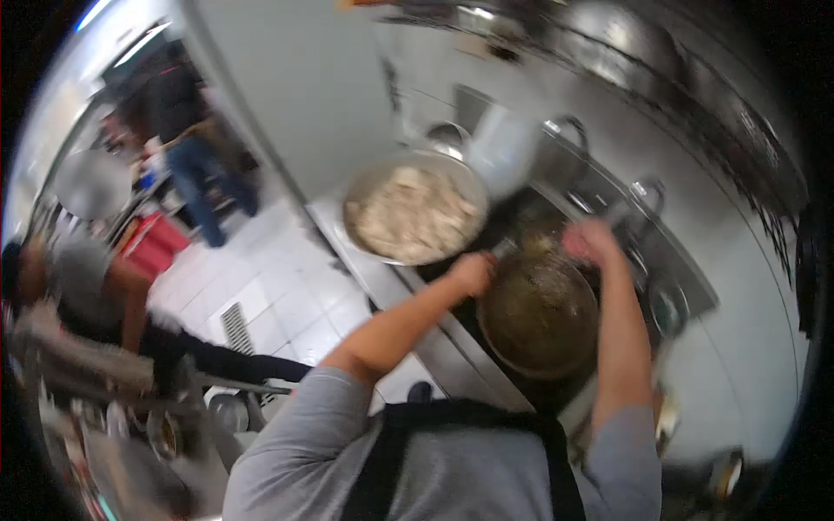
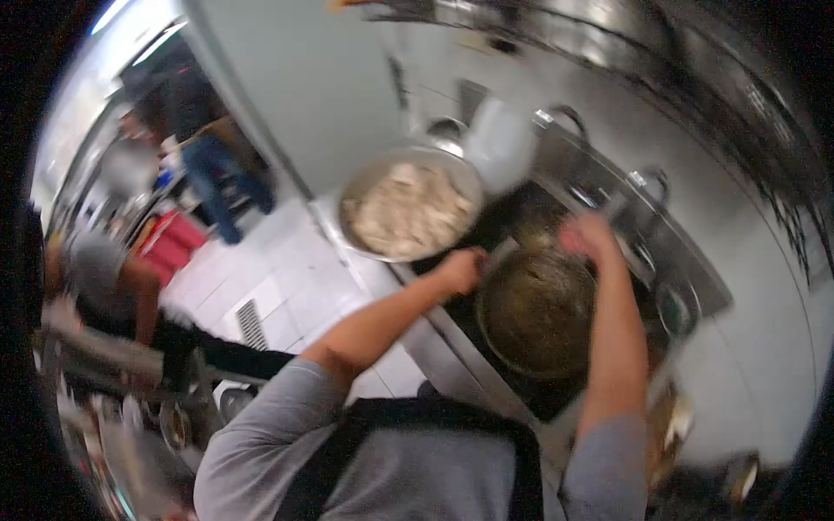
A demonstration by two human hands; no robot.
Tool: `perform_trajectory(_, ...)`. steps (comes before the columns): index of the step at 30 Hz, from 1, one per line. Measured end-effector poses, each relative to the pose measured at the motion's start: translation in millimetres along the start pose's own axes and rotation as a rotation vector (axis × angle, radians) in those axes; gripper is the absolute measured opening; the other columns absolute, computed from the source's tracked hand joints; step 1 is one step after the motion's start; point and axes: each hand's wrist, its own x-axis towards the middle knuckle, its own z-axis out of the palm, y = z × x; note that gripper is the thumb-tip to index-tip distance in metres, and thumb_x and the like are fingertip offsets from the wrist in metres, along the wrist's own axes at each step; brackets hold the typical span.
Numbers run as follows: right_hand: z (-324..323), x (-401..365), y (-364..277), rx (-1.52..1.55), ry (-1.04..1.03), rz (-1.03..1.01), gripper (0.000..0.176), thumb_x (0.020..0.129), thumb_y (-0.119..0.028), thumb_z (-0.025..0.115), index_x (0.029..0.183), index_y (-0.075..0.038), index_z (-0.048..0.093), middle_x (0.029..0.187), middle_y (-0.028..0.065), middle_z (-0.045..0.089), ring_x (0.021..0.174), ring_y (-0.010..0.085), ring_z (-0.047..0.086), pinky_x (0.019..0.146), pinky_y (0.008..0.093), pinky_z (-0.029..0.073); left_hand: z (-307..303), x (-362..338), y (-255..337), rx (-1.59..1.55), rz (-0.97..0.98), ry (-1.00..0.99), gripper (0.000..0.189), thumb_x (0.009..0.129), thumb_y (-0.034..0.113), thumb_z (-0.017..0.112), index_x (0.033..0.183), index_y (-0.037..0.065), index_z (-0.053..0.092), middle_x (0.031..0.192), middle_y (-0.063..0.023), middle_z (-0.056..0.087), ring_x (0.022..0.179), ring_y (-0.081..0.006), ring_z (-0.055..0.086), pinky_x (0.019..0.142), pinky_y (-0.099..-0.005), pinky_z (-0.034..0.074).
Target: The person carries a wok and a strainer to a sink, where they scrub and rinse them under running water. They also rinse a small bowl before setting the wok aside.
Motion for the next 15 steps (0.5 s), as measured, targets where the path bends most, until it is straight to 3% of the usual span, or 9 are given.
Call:
perform_trajectory(1, 10, -19, -28, 0.058, 0.211, -0.009, 0.019, 0.085, -0.018, 0.048, 0.080, -0.002, 0.058, 0.073, 0.0091, 0.059, 0.057, 0.0181, 0.056, 0.050, 0.0298, 0.047, -10, 2, 19, -0.238, -0.174, -0.106, 0.034, 0.072, 0.002, 0.056, 0.106, 0.005, 0.053, 0.073, -0.0111, 0.060, 0.063, -0.0177, 0.056, 0.057, -0.0332, 0.047)
perform_trajectory(2, -8, -5, -25, -0.046, 0.230, -0.042, 0.019, 0.086, -0.019, 0.049, 0.081, -0.003, 0.058, 0.076, 0.0081, 0.060, 0.059, 0.0168, 0.057, 0.053, 0.0293, 0.048, 11, 15, -4, -0.213, 0.082, -0.005, 0.030, 0.078, 0.005, 0.055, 0.107, 0.005, 0.051, 0.067, -0.0081, 0.056, 0.052, -0.0164, 0.051, 0.048, -0.0319, 0.043)
perform_trajectory(4, -9, -14, -37, 0.113, 0.264, -0.047, 0.021, 0.080, -0.021, 0.058, 0.079, 0.001, 0.058, 0.071, 0.0096, 0.060, 0.056, 0.0159, 0.057, 0.051, 0.0266, 0.048, -13, 11, 44, -0.584, -0.254, -0.234, 0.029, 0.079, 0.007, 0.056, 0.107, 0.011, 0.051, 0.086, -0.0184, 0.061, 0.075, -0.0298, 0.061, 0.065, -0.0381, 0.047)
perform_trajectory(6, 7, -48, -66, -0.283, 0.624, 0.061, 0.037, 0.081, -0.033, 0.059, 0.085, 0.004, 0.057, 0.072, 0.0133, 0.061, 0.052, 0.0191, 0.059, 0.045, 0.0290, 0.049, 12, 20, 35, -0.373, -0.027, -0.085, 0.025, 0.087, 0.010, 0.050, 0.111, 0.009, 0.045, 0.062, -0.0083, 0.052, 0.049, -0.0182, 0.047, 0.046, -0.0353, 0.039)
perform_trajectory(8, 14, -51, -64, 0.018, 0.620, 0.129, 0.044, 0.082, -0.036, 0.057, 0.094, 0.006, 0.052, 0.079, 0.0166, 0.059, 0.060, 0.0250, 0.062, 0.054, 0.0339, 0.055, 24, 25, 46, -0.189, 0.064, 0.019, 0.024, 0.087, 0.013, 0.051, 0.109, 0.010, 0.042, 0.063, -0.0100, 0.052, 0.053, -0.0211, 0.050, 0.050, -0.0353, 0.041)
perform_trajectory(10, 17, -46, -50, 0.484, 0.545, -0.044, 0.041, 0.083, -0.026, 0.057, 0.107, 0.005, 0.044, 0.090, 0.0181, 0.055, 0.066, 0.0281, 0.062, 0.057, 0.0385, 0.055, 38, 26, 57, -0.040, 0.091, 0.131, 0.022, 0.088, 0.013, 0.051, 0.107, 0.010, 0.042, 0.063, -0.0111, 0.051, 0.055, -0.0221, 0.051, 0.052, -0.0344, 0.041)
perform_trajectory(11, 18, -42, -42, 0.506, 0.548, -0.103, 0.040, 0.082, -0.021, 0.058, 0.110, 0.003, 0.042, 0.092, 0.0177, 0.053, 0.069, 0.0284, 0.061, 0.058, 0.0395, 0.055, 54, 31, 51, -0.035, 0.146, 0.209, 0.020, 0.087, 0.012, 0.052, 0.105, 0.011, 0.041, 0.064, -0.0092, 0.051, 0.057, -0.0205, 0.052, 0.056, -0.0349, 0.043)
perform_trajectory(14, 15, -45, -29, 0.528, 0.466, -0.224, 0.045, 0.078, -0.007, 0.058, 0.117, -0.004, 0.037, 0.096, 0.0162, 0.050, 0.075, 0.0280, 0.059, 0.061, 0.0409, 0.054, 78, 40, 48, -0.502, 0.043, -0.051, 0.019, 0.088, 0.018, 0.051, 0.103, 0.011, 0.042, 0.067, -0.0082, 0.054, 0.060, -0.0235, 0.053, 0.055, -0.0408, 0.040)
perform_trajectory(15, 15, -58, -34, 0.510, 0.385, -0.225, 0.046, 0.077, -0.003, 0.057, 0.118, -0.006, 0.037, 0.097, 0.0155, 0.050, 0.076, 0.0269, 0.059, 0.061, 0.0403, 0.054, 78, 42, 56, -0.954, 0.056, -0.159, 0.016, 0.089, 0.020, 0.050, 0.102, 0.012, 0.043, 0.066, -0.0010, 0.049, 0.062, -0.0130, 0.049, 0.059, -0.0344, 0.040)
